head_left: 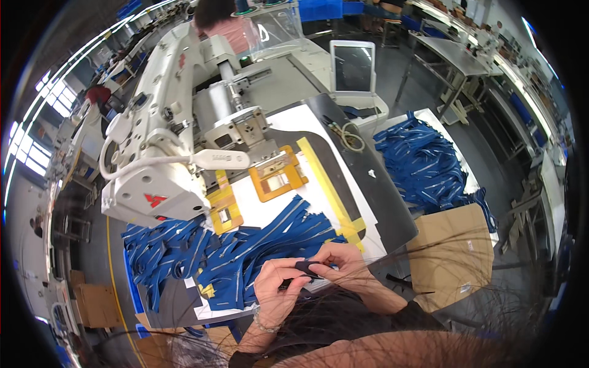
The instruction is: The recorder uses an industrial sewing machine to sew blue straps onto fabric or together.
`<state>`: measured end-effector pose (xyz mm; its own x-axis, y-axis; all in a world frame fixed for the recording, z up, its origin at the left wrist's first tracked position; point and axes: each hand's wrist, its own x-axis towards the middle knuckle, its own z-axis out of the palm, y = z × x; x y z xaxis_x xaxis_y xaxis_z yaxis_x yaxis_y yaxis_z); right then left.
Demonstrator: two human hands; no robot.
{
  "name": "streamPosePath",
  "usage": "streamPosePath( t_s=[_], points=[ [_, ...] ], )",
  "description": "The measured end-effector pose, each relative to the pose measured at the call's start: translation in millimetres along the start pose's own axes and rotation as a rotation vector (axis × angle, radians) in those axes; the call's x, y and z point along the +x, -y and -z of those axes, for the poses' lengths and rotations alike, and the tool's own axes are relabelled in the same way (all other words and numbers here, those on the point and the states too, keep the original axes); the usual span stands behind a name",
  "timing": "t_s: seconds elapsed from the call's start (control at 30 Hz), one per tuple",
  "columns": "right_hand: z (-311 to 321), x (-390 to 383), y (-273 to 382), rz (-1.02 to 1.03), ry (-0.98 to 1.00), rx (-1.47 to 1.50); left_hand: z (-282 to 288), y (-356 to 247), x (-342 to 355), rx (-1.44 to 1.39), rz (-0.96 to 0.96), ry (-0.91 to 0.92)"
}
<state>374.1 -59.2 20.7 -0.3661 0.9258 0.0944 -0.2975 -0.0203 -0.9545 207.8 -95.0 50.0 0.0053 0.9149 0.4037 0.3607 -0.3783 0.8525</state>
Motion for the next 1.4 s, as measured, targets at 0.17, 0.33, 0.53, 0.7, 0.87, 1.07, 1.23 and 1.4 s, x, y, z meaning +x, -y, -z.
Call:
streamPosePath(
  t_s=[0.17, 0.33, 0.53, 0.7, 0.87, 1.07, 1.23, 1.4],
  points=[
    [24, -21, 4, 0.170, 0.050, -0.268, -17, 0, -2, -0.032, -0.007, 0.076],
    [45, -65, -5, 0.052, -0.021, 0.008, -49, -6, -2, -0.125, 0.040, 0.232],
    [67, -106, -17, 0.018, -0.282, 0.018, -90, -5, -12, -0.239, 0.308, 0.407],
    [74, -115, -13, -0.032, -0.344, 0.092, -106, -2, -9, -0.284, 0.181, 0.496],
    [73, -107, -1, -0.059, -0.339, 0.170, -110, -3, -13, -0.475, 0.381, 0.338],
    [70, -97, 2, -0.063, -0.340, 0.162, -107, -7, -8, -0.485, 0.376, 0.282],
    [65, -89, 0, -0.049, -0.352, 0.147, -104, -2, -6, -0.457, 0.368, 0.242],
    [61, -82, -1, -0.064, -0.379, 0.149, -100, 0, 0, -0.447, 0.308, 0.248]
  ],
)
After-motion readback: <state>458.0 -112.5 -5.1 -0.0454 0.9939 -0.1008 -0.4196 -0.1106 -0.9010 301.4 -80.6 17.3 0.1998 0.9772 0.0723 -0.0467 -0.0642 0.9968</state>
